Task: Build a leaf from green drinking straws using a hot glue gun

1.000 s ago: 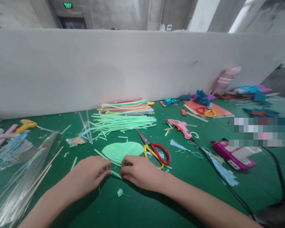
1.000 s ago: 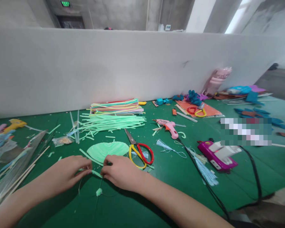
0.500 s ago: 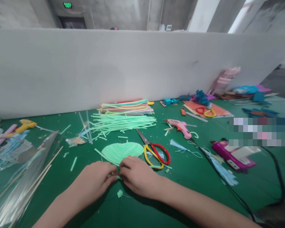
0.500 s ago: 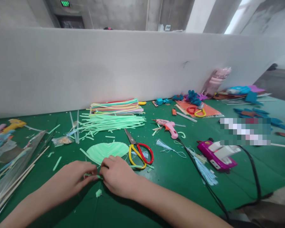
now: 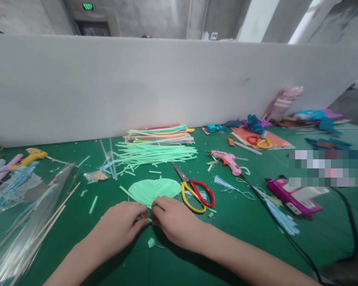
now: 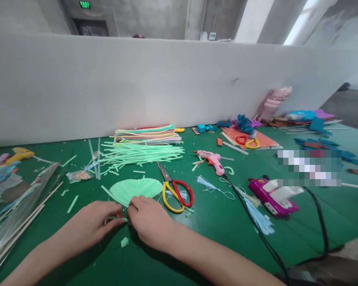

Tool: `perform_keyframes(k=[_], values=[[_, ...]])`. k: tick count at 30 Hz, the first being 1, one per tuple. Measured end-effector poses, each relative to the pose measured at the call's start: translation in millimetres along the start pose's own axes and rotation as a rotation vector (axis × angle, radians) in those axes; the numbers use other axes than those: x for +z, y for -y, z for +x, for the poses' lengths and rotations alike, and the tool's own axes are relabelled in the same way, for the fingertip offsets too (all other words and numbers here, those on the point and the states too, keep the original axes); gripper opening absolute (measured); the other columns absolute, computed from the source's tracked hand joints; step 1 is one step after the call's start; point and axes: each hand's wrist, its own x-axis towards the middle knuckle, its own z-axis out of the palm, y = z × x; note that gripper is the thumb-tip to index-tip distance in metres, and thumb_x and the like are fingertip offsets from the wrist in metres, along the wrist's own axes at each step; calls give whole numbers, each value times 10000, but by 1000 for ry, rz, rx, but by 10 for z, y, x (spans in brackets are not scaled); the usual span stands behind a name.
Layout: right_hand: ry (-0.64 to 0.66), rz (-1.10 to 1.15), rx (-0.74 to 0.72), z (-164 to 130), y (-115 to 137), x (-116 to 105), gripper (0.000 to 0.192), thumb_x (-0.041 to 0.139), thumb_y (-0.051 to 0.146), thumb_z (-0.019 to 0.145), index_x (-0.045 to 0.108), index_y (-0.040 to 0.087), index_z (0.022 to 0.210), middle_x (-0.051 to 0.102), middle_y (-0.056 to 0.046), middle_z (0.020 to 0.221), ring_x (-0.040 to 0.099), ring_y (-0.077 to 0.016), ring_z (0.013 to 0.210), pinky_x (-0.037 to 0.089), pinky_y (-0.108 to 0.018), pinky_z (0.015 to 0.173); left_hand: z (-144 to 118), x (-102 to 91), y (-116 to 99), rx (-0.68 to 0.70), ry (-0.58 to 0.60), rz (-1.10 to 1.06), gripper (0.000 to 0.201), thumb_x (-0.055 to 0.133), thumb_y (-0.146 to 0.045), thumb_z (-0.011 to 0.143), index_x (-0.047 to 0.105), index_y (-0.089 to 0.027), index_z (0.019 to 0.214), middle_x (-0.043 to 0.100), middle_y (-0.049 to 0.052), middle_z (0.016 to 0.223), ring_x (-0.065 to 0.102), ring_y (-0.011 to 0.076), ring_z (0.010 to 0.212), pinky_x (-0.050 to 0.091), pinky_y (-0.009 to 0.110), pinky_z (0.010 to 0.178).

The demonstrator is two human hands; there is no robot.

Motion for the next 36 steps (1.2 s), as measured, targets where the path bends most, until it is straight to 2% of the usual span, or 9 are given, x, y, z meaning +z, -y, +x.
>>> perform_keyframes(k=[7, 10, 12, 15, 19, 24, 28, 36], values=[[14, -17, 4, 27, 35, 26, 179, 503, 62, 852, 586, 97, 1007, 582, -122, 1052, 521, -226, 909, 438, -331, 767, 39, 16, 45, 35, -21, -79, 254, 473, -333, 925, 589, -232, 723, 658, -6, 757, 602, 199, 736, 339, 277, 643], [12, -64, -3, 39, 39, 26, 238, 557, 59, 782, 586, 78, 1018, 573, -141, 1074, 510, -250, 927, 428, -353, 753, 41, 21, 68, 38, -19, -90, 260, 508, -329, 909, 570, -229, 677, 631, -19, 703, 586, 190, 692, 328, 272, 612], [14, -95, -10, 40, 26, 6, 230, 569, 79, 799, 588, 81, 1029, 578, -139, 1075, 514, -253, 910, 413, -361, 722, 33, 33, 88, 33, -28, -82, 259, 519, -327, 906, 569, -230, 671, 622, -22, 687, 583, 192, 684, 330, 274, 605], [11, -100, 1, 30, -26, -34, 127, 522, 137, 916, 601, 125, 1015, 605, -103, 1032, 534, -234, 891, 388, -358, 715, 22, 72, 114, 53, -63, -74, 215, 500, -346, 931, 614, -239, 783, 646, -6, 778, 598, 209, 758, 372, 294, 652], [27, -87, 35, 24, -112, -43, 143, 523, 262, 975, 620, 157, 974, 635, -68, 961, 555, -229, 908, 354, -354, 720, 51, 155, 97, 174, -165, -41, 175, 545, -396, 931, 642, -253, 961, 641, 28, 966, 560, 249, 954, 410, 382, 825], [-7, -116, 19, 17, -131, -3, 165, 487, 233, 981, 617, 154, 914, 634, -60, 908, 545, -217, 868, 316, -354, 703, 113, 233, 63, 241, -260, -7, 219, 457, -293, 980, 600, -207, 839, 613, 38, 880, 514, 233, 905, 412, 402, 823], [-32, -130, -12, -1, -113, -24, 134, 489, 193, 958, 614, 152, 934, 625, -57, 919, 525, -210, 865, 300, -353, 701, 111, 234, 89, 258, -297, -69, 195, 501, -284, 959, 565, -207, 792, 605, 24, 830, 504, 228, 903, 411, 405, 820], [-43, -143, -73, -30, -150, -2, 78, 572, 141, 877, 619, 159, 936, 618, -48, 916, 503, -201, 859, 271, -349, 706, 87, 254, 125, 262, -270, -115, 198, 530, -269, 934, 532, -208, 746, 587, 14, 793, 501, 225, 918, 407, 414, 849]])
